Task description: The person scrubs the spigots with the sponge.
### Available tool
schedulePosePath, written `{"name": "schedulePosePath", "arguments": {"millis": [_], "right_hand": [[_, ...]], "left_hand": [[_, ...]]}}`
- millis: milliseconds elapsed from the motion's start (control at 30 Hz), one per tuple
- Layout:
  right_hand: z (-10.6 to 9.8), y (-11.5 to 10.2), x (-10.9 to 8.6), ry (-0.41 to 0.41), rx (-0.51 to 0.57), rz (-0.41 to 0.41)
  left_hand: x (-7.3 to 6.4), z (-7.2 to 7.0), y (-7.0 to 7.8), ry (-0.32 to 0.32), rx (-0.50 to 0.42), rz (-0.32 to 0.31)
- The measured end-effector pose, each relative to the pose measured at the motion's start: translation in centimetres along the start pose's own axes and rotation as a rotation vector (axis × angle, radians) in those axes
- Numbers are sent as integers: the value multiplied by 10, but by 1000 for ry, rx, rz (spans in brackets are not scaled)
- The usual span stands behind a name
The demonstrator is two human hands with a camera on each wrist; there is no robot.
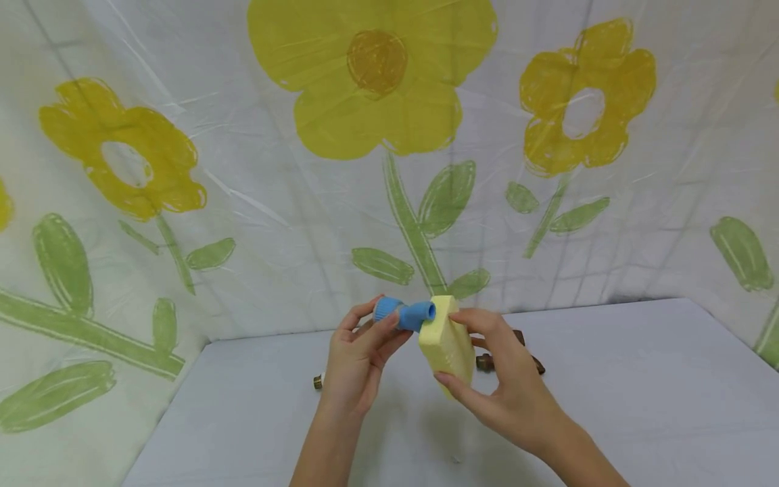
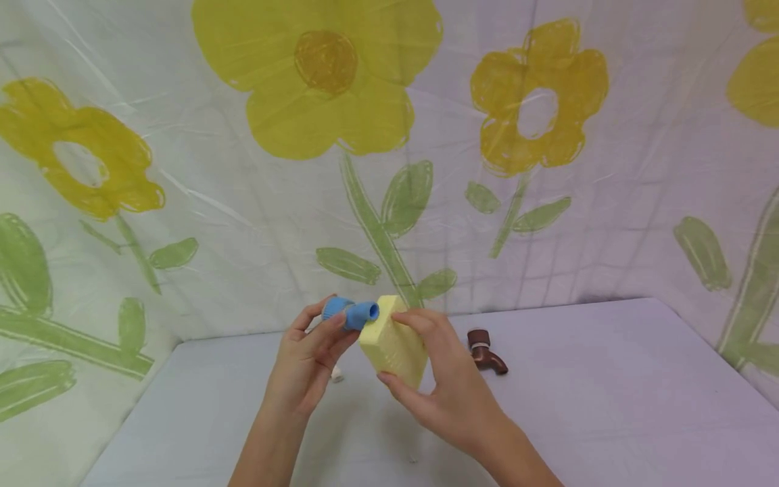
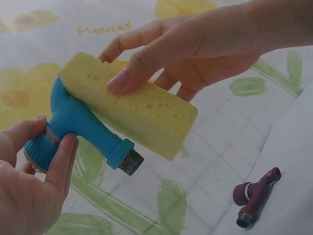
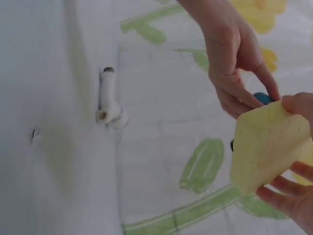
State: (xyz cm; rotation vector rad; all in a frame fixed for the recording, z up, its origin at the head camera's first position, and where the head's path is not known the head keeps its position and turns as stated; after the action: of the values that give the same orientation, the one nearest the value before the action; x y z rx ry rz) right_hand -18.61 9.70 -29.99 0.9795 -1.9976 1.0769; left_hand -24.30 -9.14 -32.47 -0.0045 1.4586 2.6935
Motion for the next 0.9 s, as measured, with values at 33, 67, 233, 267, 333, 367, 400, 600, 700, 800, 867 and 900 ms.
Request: {"name": "schedulePosePath", "arguments": {"millis": [33, 67, 233, 267, 333, 367, 400, 600, 700, 800, 867, 900], "right_hand": [[0, -1, 0, 2, 2, -17], [0, -1, 1, 5, 2, -30], [-2, 4, 0, 39, -15, -3], [-3, 5, -1, 42, -12, 16], [-3, 6, -2, 42, -6, 39], [-2, 6, -2, 40, -1, 38], [-2, 5, -2, 34, 2, 29], [-3, 2, 0, 23, -1, -18], [-6, 4, 0, 34, -2, 8], [-5, 4, 0, 30, 13, 13], [-4, 1, 0, 25, 20, -14], [-4, 0, 1, 21, 20, -27]], "left_hand": [[0, 0, -1, 0, -1, -1], [0, 1, -1, 0, -1, -1], [0, 2, -5, -1, -2, -13], [0, 2, -6, -2, -3, -14], [0, 3, -6, -3, -4, -15], [0, 3, -6, -2, -6, -14], [0, 3, -6, -2, -8, -11], [-2, 4, -4, -1, -6, 4], [-3, 6, -3, -3, 1, 3], [-4, 7, -3, 3, 2, 10], [-5, 7, -2, 11, -2, 18], [-5, 7, -1, 14, -5, 21]]}}
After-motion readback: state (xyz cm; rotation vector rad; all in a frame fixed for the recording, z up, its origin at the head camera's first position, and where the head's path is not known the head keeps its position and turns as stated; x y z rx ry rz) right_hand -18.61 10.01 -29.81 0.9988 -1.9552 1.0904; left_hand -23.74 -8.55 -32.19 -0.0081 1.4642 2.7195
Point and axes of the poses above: each hand's wrist, its own x-axis towards the middle knuckle, its own z-axis out of the palm, y = z × x, the point moved 7 cm from there along x, towards the middle knuckle, and after that the axes turned 6 degrees about -z, right-handed, at the moved point
